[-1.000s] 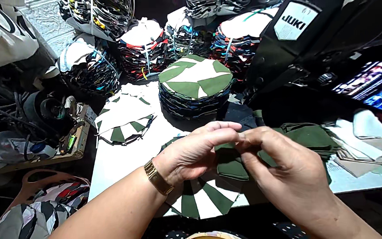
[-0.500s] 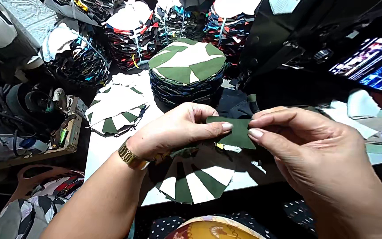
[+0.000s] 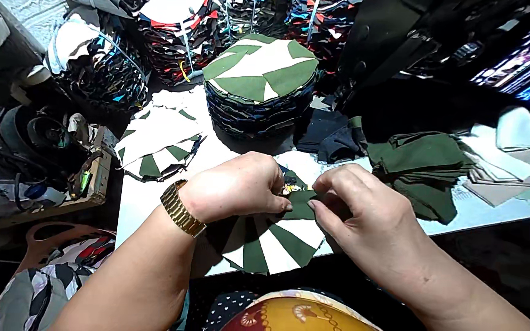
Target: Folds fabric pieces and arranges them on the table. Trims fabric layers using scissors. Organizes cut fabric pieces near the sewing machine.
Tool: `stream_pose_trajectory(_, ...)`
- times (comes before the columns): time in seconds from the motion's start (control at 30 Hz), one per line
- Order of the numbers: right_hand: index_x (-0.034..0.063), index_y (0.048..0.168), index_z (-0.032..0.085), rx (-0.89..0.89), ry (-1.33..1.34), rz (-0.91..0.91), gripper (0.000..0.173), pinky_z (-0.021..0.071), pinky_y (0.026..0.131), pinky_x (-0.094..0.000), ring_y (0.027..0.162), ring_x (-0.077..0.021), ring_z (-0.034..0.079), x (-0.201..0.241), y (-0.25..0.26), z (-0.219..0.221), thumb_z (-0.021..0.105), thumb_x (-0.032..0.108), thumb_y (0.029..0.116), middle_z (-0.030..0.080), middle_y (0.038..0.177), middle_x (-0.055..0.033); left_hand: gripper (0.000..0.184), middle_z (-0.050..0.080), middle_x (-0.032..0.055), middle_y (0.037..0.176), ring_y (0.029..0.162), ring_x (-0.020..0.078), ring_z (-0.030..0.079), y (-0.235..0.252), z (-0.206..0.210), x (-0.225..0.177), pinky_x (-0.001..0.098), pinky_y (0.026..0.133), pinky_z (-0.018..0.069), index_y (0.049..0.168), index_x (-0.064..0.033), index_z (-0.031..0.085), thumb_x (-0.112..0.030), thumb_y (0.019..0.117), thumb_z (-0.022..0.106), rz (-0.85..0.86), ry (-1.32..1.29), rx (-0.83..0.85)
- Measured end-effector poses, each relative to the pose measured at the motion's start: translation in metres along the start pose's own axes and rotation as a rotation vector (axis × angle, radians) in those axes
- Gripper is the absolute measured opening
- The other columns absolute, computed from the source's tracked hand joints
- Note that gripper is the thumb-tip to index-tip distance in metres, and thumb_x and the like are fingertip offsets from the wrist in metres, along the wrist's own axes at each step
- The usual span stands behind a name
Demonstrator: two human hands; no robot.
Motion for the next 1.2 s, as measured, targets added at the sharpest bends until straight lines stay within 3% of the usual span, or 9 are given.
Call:
stream_pose_trajectory(0.13,0.0050,0.102,0.068,0.015,-0.020,-0.038,0.014,0.0535,0.062,-0.0273,0.077,-0.0149,0.060,0.003,0.004,-0.004,0.064,0.011,0.0896,0.059,0.106,-0.0106,0.030,0.062,-0.0040,0.069,0.064,0.0086,0.058,-0.001,-0.008,0.007,0.0321,0.059,0.0483,0.079,-0.0145,0.070,-0.041,0.0907,0.078,-0.064,0.111,-0.062)
stream_pose_trajectory(0.23,0.0077,0.093,0.074,0.013,0.020,-0.092,0.013,0.0534,0.065,-0.0256,0.081,-0.0120,0.061,0.009,0.005,-0.012,0.062,0.011,0.0912,0.062,0.099,-0.0051,0.032,0.060,-0.0047,0.068,0.063,0.0096,0.056,-0.004,-0.015,0.010,0.0333,0.059,0.0475,0.079,-0.0158,0.069,-0.044,0.0871,0.081,-0.087,0.126,-0.088)
stream_pose_trajectory(0.37,0.0095,0.105,0.079,0.127,0.015,-0.193,0.025,0.0545,0.070,-0.0285,0.086,-0.0146,0.063,0.015,-0.003,0.006,0.058,0.012,0.0918,0.066,0.097,-0.0016,0.031,0.060,-0.0047,0.068,0.062,0.0095,0.057,-0.005,-0.013,0.006,0.0328,0.057,0.0479,0.080,-0.0163,0.069,-0.043,0.0856,0.082,-0.094,0.158,-0.064)
stream_pose_trajectory(0.53,0.0079,0.103,0.077,0.162,-0.056,-0.162,0.024,0.0543,0.062,-0.0319,0.077,-0.0181,0.061,0.025,-0.009,0.014,0.057,0.013,0.0906,0.061,0.089,-0.0039,0.027,0.062,-0.0032,0.070,0.067,0.0136,0.060,-0.009,-0.014,0.007,0.0398,0.062,0.0515,0.080,-0.0167,0.070,-0.040,0.0868,0.082,-0.100,0.237,-0.089)
stream_pose_trajectory(0.73,0.0084,0.118,0.074,0.227,-0.083,-0.095,0.029,0.0573,0.074,-0.0338,0.088,-0.0213,0.064,0.023,-0.008,0.028,0.054,0.022,0.1019,0.064,0.098,-0.0065,0.022,0.063,-0.0088,0.066,0.062,0.0088,0.061,-0.003,-0.013,0.018,0.0375,0.059,0.0527,0.078,-0.0234,0.070,-0.040,0.0865,0.082,-0.119,0.217,-0.099)
stream_pose_trajectory(0.83,0.0111,0.132,0.068,0.385,0.006,-0.050,0.037,0.0549,0.083,-0.0351,0.099,-0.0222,0.062,0.016,-0.008,0.026,0.049,0.031,0.1068,0.062,0.107,-0.0073,0.022,0.061,-0.0108,0.064,0.061,0.0055,0.060,-0.001,-0.011,0.021,0.0339,0.058,0.0520,0.076,-0.0247,0.069,-0.041,0.0864,0.081,-0.067,0.180,-0.131)
stream_pose_trajectory(1.0,0.0111,0.114,0.076,0.043,0.084,0.007,0.022,0.0579,0.073,-0.0281,0.085,-0.0095,0.064,-0.025,0.001,-0.064,0.058,0.018,0.1019,0.066,0.099,-0.0008,0.020,0.058,-0.0113,0.060,0.053,-0.0007,0.054,0.000,-0.017,0.016,0.0173,0.047,0.0422,0.077,-0.0260,0.069,-0.043,0.0859,0.074,0.153,-0.266,-0.217)
stream_pose_trajectory(1.1,0.0058,0.104,0.077,-0.180,-0.117,0.133,0.016,0.0609,0.078,-0.0341,0.089,-0.0144,0.069,-0.082,-0.002,-0.133,0.065,0.009,0.0952,0.070,0.101,-0.0070,0.018,0.060,-0.0075,0.062,0.051,0.0013,0.054,0.001,-0.021,0.008,0.0162,0.045,0.0430,0.080,-0.0249,0.071,-0.041,0.0872,0.074,0.184,-0.467,-0.240)
stream_pose_trajectory(1.2,0.0044,0.097,0.076,-0.214,-0.207,0.314,0.010,0.0592,0.078,-0.0385,0.087,-0.0170,0.069,-0.146,-0.019,-0.162,0.068,0.002,0.0916,0.071,0.099,-0.0088,0.017,0.061,-0.0051,0.062,0.049,0.0028,0.054,0.002,-0.020,0.002,0.0162,0.045,0.0439,0.081,-0.0233,0.072,-0.038,0.0893,0.073,0.183,-0.557,-0.227)
Point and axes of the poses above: each hand's wrist, its own y-axis towards the middle knuckle, its own z-axis out of the palm, x = y × z, the point moved 10 cm from there along y, towards the middle knuckle
